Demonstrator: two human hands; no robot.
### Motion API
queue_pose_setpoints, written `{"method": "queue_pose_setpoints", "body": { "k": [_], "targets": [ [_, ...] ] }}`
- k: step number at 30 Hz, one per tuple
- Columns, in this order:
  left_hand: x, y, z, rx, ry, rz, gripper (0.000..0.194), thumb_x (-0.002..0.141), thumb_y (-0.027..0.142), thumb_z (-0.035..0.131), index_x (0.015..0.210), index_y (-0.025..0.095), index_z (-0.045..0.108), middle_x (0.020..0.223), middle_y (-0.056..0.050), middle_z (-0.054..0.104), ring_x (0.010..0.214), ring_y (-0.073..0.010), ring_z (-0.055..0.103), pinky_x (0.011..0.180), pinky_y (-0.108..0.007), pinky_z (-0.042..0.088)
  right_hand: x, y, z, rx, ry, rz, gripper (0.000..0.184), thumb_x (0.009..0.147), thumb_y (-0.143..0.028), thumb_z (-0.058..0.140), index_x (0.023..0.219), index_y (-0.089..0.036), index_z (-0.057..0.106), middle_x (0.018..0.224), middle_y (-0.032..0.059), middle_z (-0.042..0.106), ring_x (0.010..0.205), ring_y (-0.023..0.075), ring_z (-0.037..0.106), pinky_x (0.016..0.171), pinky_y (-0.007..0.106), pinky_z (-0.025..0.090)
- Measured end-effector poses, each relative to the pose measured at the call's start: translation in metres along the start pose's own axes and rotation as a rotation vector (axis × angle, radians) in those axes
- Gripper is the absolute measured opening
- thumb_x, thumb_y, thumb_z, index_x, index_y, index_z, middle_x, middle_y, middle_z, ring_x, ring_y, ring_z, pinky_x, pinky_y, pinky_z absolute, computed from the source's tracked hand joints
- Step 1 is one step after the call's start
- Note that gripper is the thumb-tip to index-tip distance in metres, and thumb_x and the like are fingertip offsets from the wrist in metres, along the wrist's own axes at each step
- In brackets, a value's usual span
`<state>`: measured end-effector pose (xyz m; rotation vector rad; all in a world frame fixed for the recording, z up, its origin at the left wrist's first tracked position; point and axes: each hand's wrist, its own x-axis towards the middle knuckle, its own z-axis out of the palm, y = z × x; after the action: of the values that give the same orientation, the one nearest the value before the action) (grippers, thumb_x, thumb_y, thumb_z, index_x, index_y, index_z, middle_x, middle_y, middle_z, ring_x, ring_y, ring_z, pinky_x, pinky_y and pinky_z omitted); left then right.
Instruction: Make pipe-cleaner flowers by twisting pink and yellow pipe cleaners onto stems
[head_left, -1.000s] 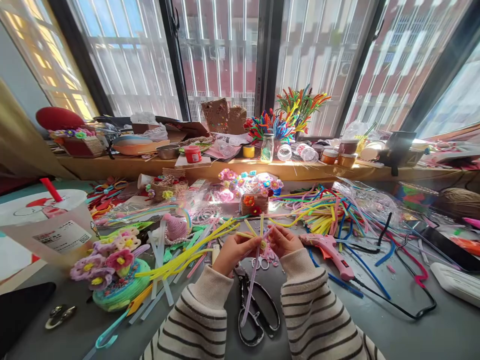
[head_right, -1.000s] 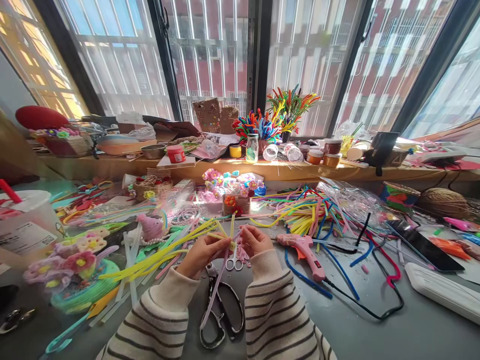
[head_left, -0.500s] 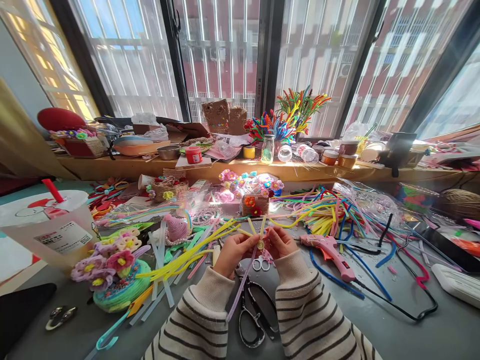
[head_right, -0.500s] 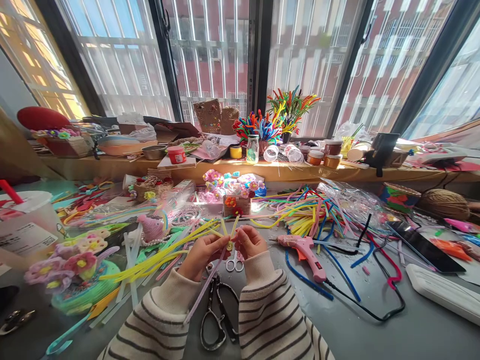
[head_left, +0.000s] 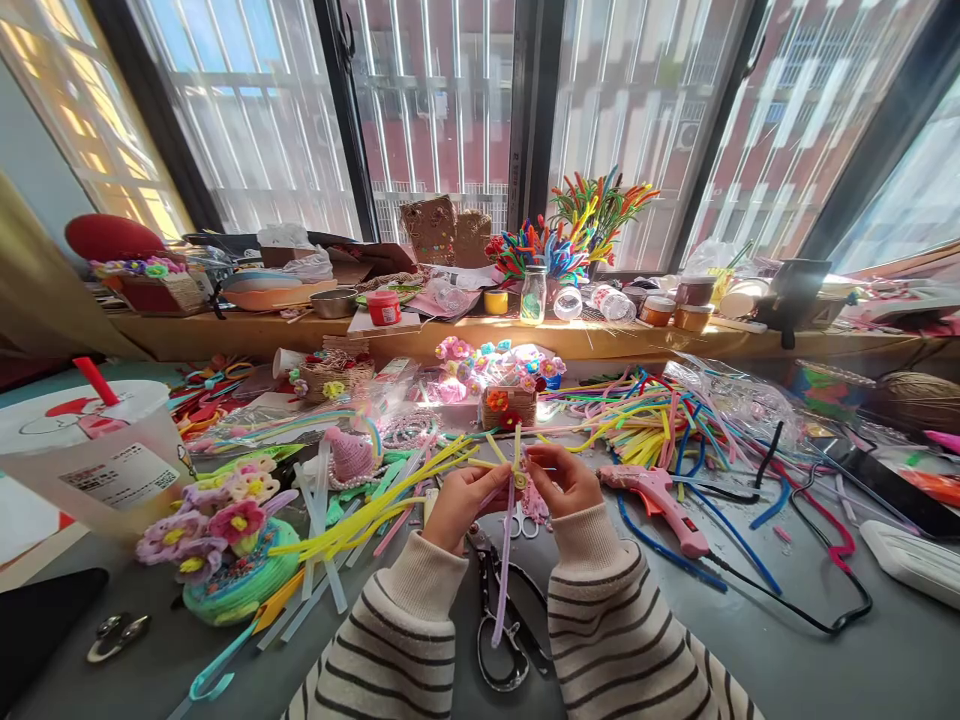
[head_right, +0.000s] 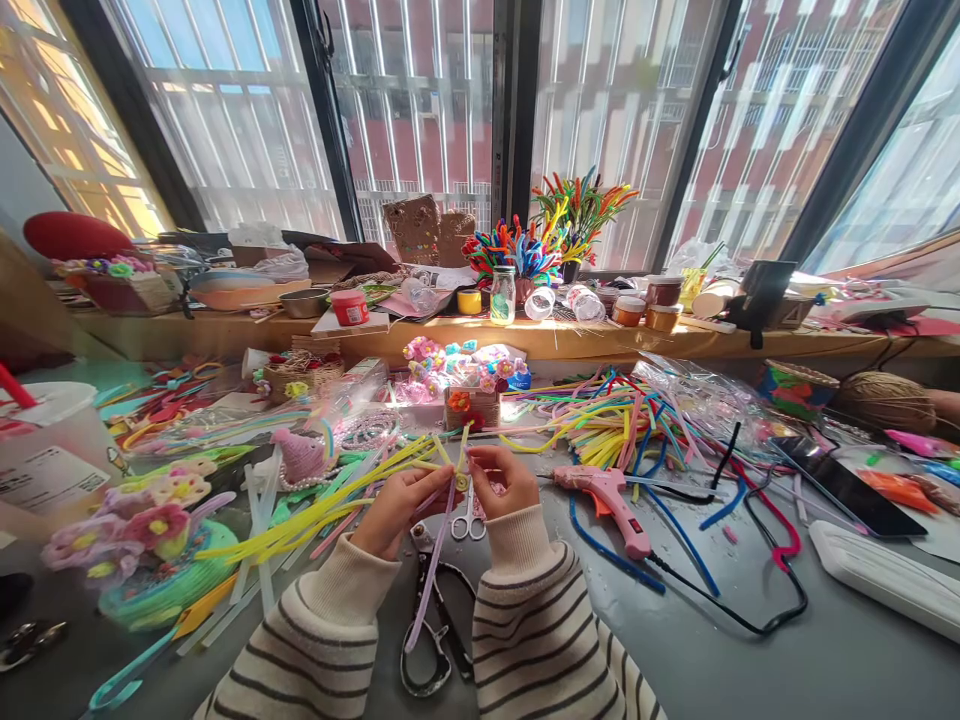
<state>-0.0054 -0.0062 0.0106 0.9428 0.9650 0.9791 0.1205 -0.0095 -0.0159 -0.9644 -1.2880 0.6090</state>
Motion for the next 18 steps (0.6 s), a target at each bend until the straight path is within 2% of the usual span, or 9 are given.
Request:
{"method": "queue_pose_setpoints", "body": {
  "k": [7, 18],
  "targets": [
    [-0.0015, 0.0009, 0.0009, -0.009, -0.015, 0.021, 0.017, 0.059, 0.026, 0.063, 0.059, 0.009, 0.061, 0.054, -0.004, 0.063, 0.05, -0.0105, 0.057, 0.052, -0.019, 0.046, -0.0002, -0.0035, -0.0034, -0.277, -0.049, -0.294, 0.016, 0.07, -0.016, 0.047, 0.077, -0.019, 0.062, 0.07, 0.004, 0.059, 0.062, 0.0135, 0.056, 0.052, 0.023, 0.049],
    [-0.0021, 0.0015, 0.0029, -0.035, 0.018, 0.01, 0.018, 0.058, 0.028, 0.064, 0.063, 0.01, 0.061, 0.057, -0.003, 0.062, 0.052, -0.0101, 0.056, 0.054, -0.02, 0.045, -0.0016, -0.0005, -0.0047, -0.406, -0.057, -0.41, 0.017, 0.072, -0.015, 0.045, 0.075, -0.019, 0.061, 0.072, 0.0051, 0.058, 0.067, 0.015, 0.055, 0.057, 0.025, 0.048]
  ]
}}
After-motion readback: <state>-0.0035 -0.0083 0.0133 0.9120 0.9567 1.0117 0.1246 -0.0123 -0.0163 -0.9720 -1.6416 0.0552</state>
